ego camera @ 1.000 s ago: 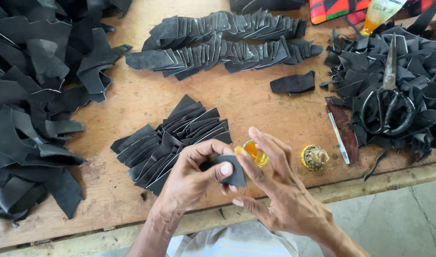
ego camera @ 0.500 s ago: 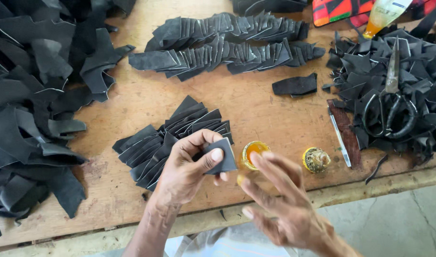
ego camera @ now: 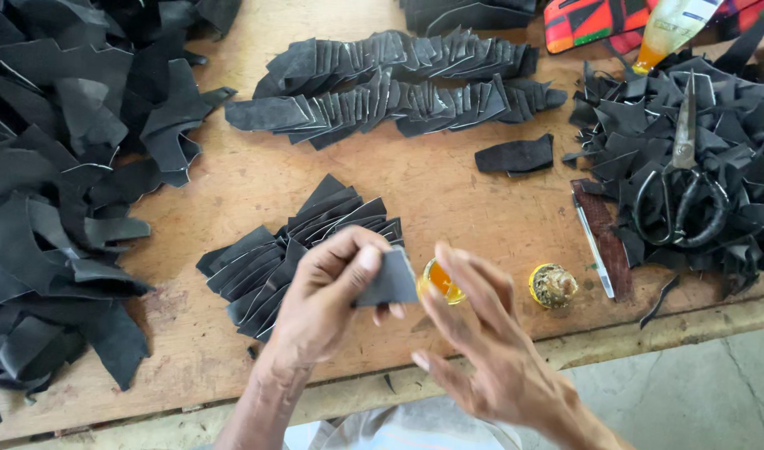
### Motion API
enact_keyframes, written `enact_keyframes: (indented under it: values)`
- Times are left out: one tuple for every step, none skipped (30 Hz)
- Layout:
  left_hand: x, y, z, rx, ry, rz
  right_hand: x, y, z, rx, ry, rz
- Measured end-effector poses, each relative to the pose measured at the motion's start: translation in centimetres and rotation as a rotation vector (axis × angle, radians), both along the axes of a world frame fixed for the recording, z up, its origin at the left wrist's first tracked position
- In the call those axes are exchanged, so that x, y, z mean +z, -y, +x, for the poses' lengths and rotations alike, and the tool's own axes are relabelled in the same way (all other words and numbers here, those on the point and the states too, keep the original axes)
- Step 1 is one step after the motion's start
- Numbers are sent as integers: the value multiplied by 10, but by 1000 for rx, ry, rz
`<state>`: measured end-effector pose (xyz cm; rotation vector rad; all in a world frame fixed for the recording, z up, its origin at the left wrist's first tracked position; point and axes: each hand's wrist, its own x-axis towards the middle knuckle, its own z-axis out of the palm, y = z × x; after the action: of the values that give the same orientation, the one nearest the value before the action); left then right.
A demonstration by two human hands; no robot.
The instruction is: The person repeatedly picks up small black leather pieces from a pile, dips a finger into a small container of yellow glue, and applies the glue to the edges of each piece. The treated pieces are placed into a separate stack on the wooden workbench.
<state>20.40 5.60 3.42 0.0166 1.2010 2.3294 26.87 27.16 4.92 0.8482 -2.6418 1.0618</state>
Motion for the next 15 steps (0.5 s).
enact_keyframes:
  values:
    - [2,1,-3,21,10,19,1,-3,8,0,-4,0]
    - [4,2,-6,40,17,38,3,-8,16,-3,-11,0]
    - [7,1,-11,56,26,58,3,-14,21,-8,-17,1]
    - [10,0,-16,33,-59,-1,3,-21,26,-69,-25,-1]
    - [12,-2,-21,10,-141,-60,4,-28,30,-131,-30,-4]
    - [15,-5,-28,-12,-229,-119,4,-34,32,-191,-40,-7]
    - [17,-9,-36,-53,-285,-190,4,-40,33,-249,-49,-40]
    - [17,-15,-44,-91,-342,-261,4,-46,33,-306,-59,-74]
    - [16,-22,-52,-129,-398,-332,4,-52,32,-361,-67,-108]
    - [13,-32,-60,-108,-594,-447,5,-57,32,-395,-68,-133]
    - [8,-46,-69,-87,-791,-560,5,-62,31,-430,-70,-158]
    - [2,-60,-78,-62,-992,-669,5,-66,29,-465,-74,-183]
    - [-5,-74,-85,-73,-1016,-681,5,-69,28,-476,-86,-204]
    - [-13,-89,-91,-86,-1038,-693,4,-72,27,-488,-96,-226]
    - [-21,-102,-97,-98,-1061,-706,3,-75,26,-500,-107,-249]
